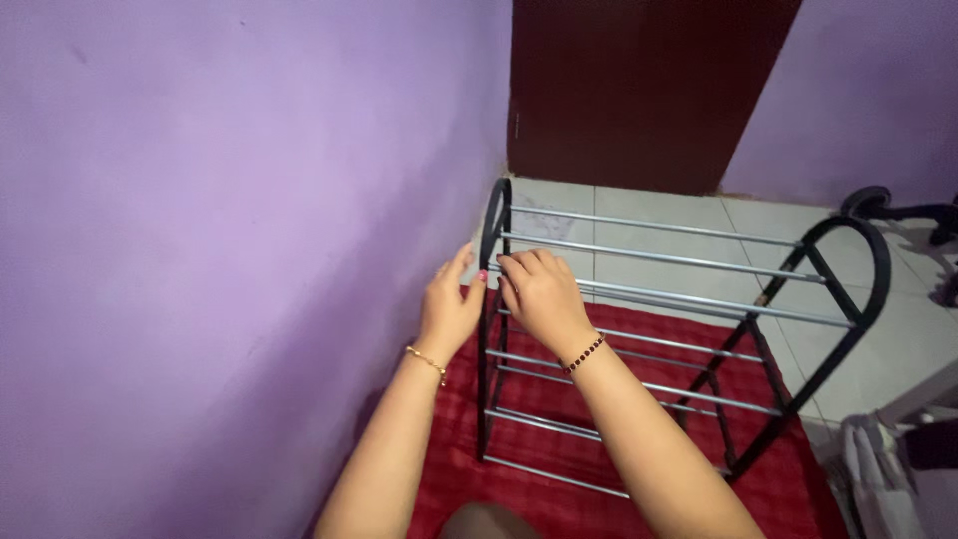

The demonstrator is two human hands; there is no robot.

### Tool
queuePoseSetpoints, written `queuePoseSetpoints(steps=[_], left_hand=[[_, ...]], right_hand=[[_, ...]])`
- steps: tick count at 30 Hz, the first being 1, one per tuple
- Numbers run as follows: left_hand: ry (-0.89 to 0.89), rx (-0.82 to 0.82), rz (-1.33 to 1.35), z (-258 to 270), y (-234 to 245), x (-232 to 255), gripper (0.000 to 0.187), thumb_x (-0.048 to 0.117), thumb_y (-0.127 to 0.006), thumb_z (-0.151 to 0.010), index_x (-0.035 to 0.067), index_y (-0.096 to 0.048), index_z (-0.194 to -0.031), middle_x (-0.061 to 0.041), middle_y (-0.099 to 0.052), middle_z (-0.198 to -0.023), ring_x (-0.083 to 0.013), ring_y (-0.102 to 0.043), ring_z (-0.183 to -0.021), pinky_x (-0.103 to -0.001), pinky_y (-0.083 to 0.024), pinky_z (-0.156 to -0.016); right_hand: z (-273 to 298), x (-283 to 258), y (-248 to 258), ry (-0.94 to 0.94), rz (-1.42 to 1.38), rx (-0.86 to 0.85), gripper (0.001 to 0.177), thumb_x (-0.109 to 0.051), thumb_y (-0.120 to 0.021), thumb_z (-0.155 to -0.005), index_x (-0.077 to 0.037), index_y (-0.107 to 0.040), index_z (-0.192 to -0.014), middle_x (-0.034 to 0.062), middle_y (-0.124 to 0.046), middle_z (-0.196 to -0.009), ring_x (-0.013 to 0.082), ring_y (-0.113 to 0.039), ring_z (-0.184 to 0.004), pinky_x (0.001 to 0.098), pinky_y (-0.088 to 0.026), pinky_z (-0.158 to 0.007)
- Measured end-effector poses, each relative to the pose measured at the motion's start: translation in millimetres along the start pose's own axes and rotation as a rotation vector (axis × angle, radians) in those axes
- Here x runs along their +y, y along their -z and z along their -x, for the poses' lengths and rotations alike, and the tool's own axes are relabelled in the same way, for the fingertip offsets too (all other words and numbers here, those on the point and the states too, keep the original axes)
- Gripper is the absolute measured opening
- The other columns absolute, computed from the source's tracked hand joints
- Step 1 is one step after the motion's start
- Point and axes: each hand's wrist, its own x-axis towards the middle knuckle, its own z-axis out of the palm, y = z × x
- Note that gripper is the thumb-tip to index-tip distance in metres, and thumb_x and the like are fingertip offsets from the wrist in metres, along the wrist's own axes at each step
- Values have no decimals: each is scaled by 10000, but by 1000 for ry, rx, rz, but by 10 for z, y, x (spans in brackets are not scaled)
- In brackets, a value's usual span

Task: The person sits on the floor and disassembles a metal storage rack by pulling the horizontal metal bars out of the black side frames, stacking the loose bars beside them, then reinserts the bars back into the frame slots to rebuild the rack.

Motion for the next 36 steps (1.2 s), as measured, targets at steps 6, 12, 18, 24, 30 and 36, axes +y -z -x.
queuePoseSetpoints(steps=[6, 12, 18, 24, 30, 36], left_hand=[[16, -56, -14, -73, -73, -31, 432, 95, -662, -937, 80, -619, -1367, -248, -719, -1138, -406, -704, -1042, -442, -582, -841], [404, -170, 58, -140, -132, 41, 423, 154, -644, -987, 191, -626, -1409, -236, -710, -785, -313, -636, -662, -393, -530, -642], [302, -123, 90, -138, -129, 21, 406, 196, -634, -981, 241, -624, -1384, -153, -761, -921, -144, -682, -658, -320, -543, -658], [314, -113, 139, -121, -156, -79, 391, 208, -624, -996, 242, -627, -1385, -160, -768, -993, -124, -705, -786, -299, -558, -745], [271, -87, 142, -111, -198, -120, 383, 212, -612, -1006, 212, -630, -1388, -156, -773, -1038, -123, -744, -913, -300, -563, -799], [284, -97, 156, -109, -176, -119, 374, 229, -612, -1013, 203, -622, -1386, -156, -767, -1089, -145, -753, -1007, -302, -562, -822]], right_hand=[[-117, 39, -261, -55, 1, -130, 194, -133, -687, -884, -27, -699, -1046, 125, -702, -912, 326, -669, -875, 451, -529, -770], [-95, 149, -301, -31, -134, -103, 198, -120, -672, -905, -18, -689, -1074, 151, -675, -885, 357, -668, -853, 461, -547, -734], [-98, 131, -245, -45, -158, -103, 161, -166, -678, -933, -53, -699, -1045, 131, -661, -876, 348, -668, -820, 455, -547, -694], [-109, 103, -229, -72, -155, -118, 127, -192, -684, -936, -66, -674, -935, 114, -647, -854, 354, -663, -783, 465, -538, -647], [-119, 110, -235, -119, -122, -154, 132, -235, -678, -936, -105, -698, -937, 94, -658, -874, 362, -661, -741, 475, -534, -609], [-127, 91, -217, -123, -71, -153, 161, -284, -676, -947, -136, -727, -986, 80, -641, -813, 340, -659, -707, 463, -529, -589]])
